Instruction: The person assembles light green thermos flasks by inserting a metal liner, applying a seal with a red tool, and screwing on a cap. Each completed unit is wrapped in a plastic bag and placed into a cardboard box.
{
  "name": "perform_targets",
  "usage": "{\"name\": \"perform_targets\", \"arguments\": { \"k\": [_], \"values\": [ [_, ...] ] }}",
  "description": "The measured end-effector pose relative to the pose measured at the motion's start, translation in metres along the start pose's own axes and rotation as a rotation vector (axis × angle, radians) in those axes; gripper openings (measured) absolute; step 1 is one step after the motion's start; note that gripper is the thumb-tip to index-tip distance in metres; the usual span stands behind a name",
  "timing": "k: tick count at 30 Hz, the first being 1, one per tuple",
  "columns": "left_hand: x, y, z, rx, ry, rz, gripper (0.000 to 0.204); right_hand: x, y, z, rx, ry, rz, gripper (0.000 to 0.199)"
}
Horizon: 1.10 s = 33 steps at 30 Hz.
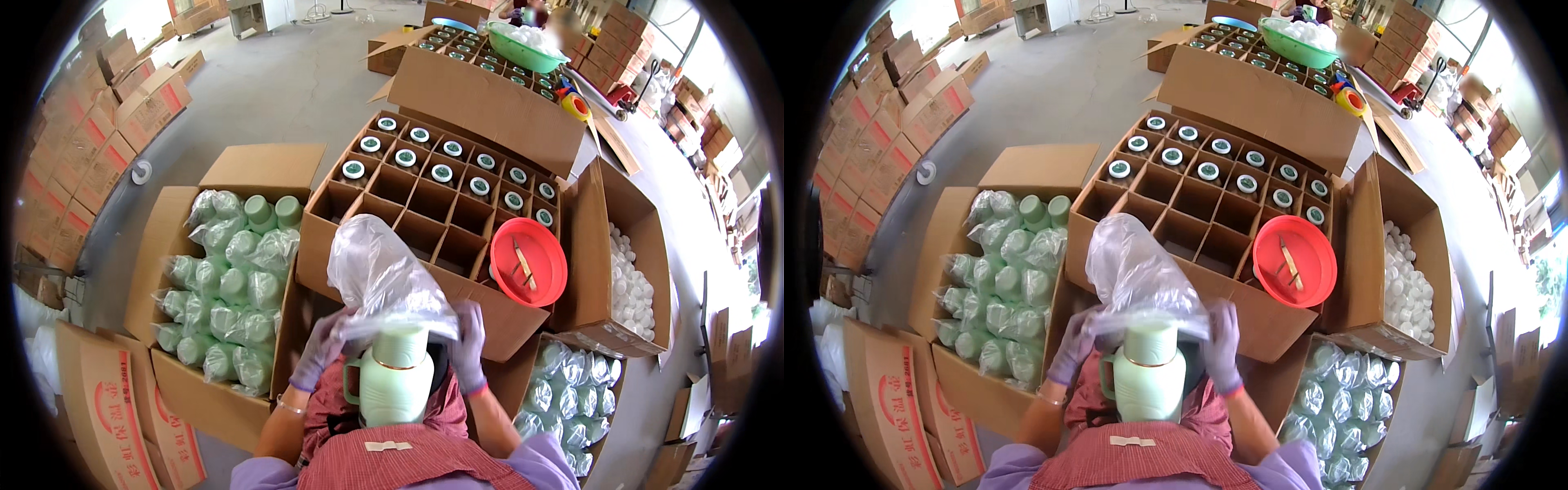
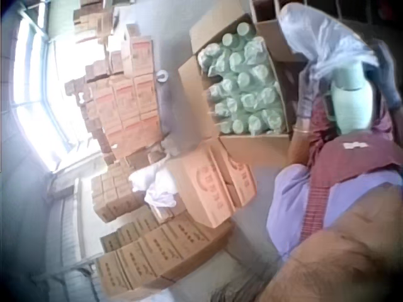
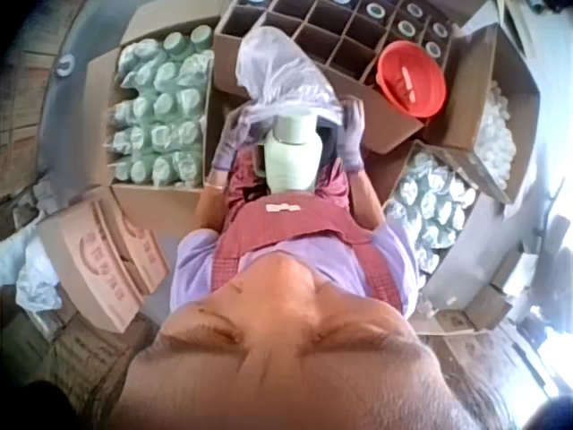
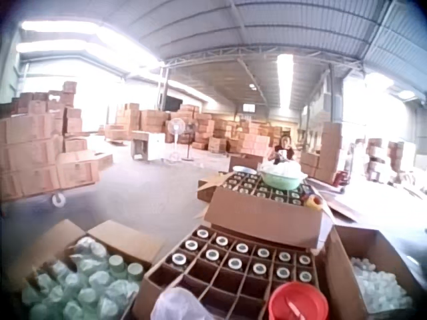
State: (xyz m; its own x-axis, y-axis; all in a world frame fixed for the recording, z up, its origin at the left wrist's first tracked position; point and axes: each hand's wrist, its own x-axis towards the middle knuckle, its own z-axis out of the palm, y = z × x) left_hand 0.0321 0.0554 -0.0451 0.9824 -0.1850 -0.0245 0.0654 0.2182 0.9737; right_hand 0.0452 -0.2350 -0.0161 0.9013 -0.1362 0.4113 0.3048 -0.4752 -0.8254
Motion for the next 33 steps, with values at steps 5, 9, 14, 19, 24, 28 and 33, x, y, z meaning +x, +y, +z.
{"name": "perform_targets", "arguments": {
  "k": [5, 9, 14, 19, 24, 28, 33],
  "values": [
    [-0.054, 0.009, 0.015, 0.3, 0.011, -0.04, 0.07, -0.098, -0.009, -0.034, -0.039, -0.271, -0.203, 0.022],
    [-0.113, 0.012, 0.023, 0.3, 0.009, -0.16, 0.048, -0.124, -0.014, -0.058, -0.164, -0.581, -0.345, 0.02],
    [-0.188, 0.007, 0.003, 0.498, -0.35, -0.206, 0.038, -0.171, 0.001, -0.077, -0.147, -0.805, -0.398, 0.018],
    [-0.078, 0.086, 0.005, 0.376, -0.228, -0.21, 0.038, -0.171, 0.005, -0.07, -0.244, -0.879, -0.413, 0.021],
    [-0.063, 0.049, 0.003, 0.991, -0.35, -0.172, 0.035, -0.193, 0.015, -0.07, -0.267, -0.857, -0.415, 0.025],
    [-0.12, 0.028, -0.07, 0.235, -0.288, -0.509, 0.04, -0.173, 0.015, -0.048, -0.043, -0.878, -0.249, 0.022],
    [-0.162, 0.029, -0.072, -0.873, 0.423, -0.474, 0.037, -0.005, -0.088, 0.071, 0.192, -0.707, -0.267, 0.026]
  ]
}}
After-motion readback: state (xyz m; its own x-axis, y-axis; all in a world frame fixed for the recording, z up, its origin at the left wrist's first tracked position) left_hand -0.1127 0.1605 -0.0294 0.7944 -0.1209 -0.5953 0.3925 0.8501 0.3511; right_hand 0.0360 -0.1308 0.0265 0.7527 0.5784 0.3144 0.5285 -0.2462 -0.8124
